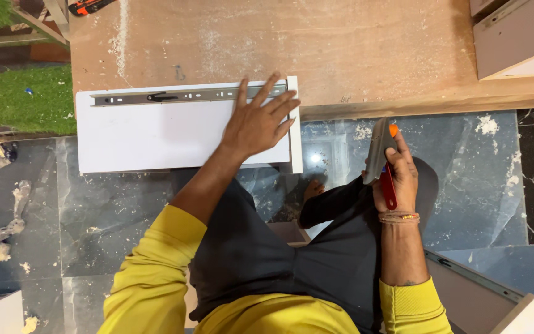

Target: The person applies adhesive and scrapes the edges of a white drawer before attaching a metal slide to the side using a handheld scraper tool and a small bottle of glue.

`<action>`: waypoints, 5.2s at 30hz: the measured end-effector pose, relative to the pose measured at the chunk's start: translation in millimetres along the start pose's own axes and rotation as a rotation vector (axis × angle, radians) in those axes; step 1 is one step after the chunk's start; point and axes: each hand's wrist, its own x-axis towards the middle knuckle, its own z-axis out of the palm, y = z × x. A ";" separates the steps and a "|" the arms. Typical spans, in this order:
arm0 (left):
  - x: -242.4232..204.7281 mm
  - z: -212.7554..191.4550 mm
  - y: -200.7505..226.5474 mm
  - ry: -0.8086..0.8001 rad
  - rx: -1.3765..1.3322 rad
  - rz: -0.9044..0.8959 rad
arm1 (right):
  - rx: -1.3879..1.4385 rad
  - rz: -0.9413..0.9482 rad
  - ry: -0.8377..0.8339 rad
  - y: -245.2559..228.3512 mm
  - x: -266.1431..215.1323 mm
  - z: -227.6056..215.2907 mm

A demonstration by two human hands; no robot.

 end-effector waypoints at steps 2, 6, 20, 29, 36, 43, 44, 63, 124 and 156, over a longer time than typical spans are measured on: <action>9.9 -7.2 -0.9 -0.013 -0.037 -0.092 | 0.003 -0.002 -0.002 0.7 0.4 0.4; 25.7 -18.0 2.7 -0.058 -0.137 -0.278 | -0.018 -0.008 -0.016 0.6 -0.4 4.1; -17.6 20.8 32.2 0.180 -0.174 -0.218 | 0.006 -0.005 -0.027 0.8 4.7 0.2; -27.2 6.2 45.5 0.304 -0.113 -0.127 | -0.023 -0.001 -0.023 -1.0 2.2 6.4; -30.6 17.8 40.8 0.330 -0.127 -0.103 | -0.043 -0.010 -0.004 0.8 3.9 9.3; -28.8 16.6 42.9 0.334 -0.141 -0.138 | -0.065 0.002 0.008 -1.1 3.1 9.4; -28.4 14.8 42.6 0.339 -0.153 -0.133 | -0.069 0.004 0.011 -0.9 3.7 9.0; -90.0 15.1 56.3 0.137 -0.099 0.221 | -0.068 0.028 -0.018 0.2 2.1 8.1; -58.6 31.4 66.3 0.346 -0.423 0.153 | 0.051 0.026 -0.059 2.9 -1.4 6.8; 5.7 -18.0 52.2 -0.083 -0.143 -0.420 | 0.088 -0.159 -0.120 -54.4 48.0 -27.3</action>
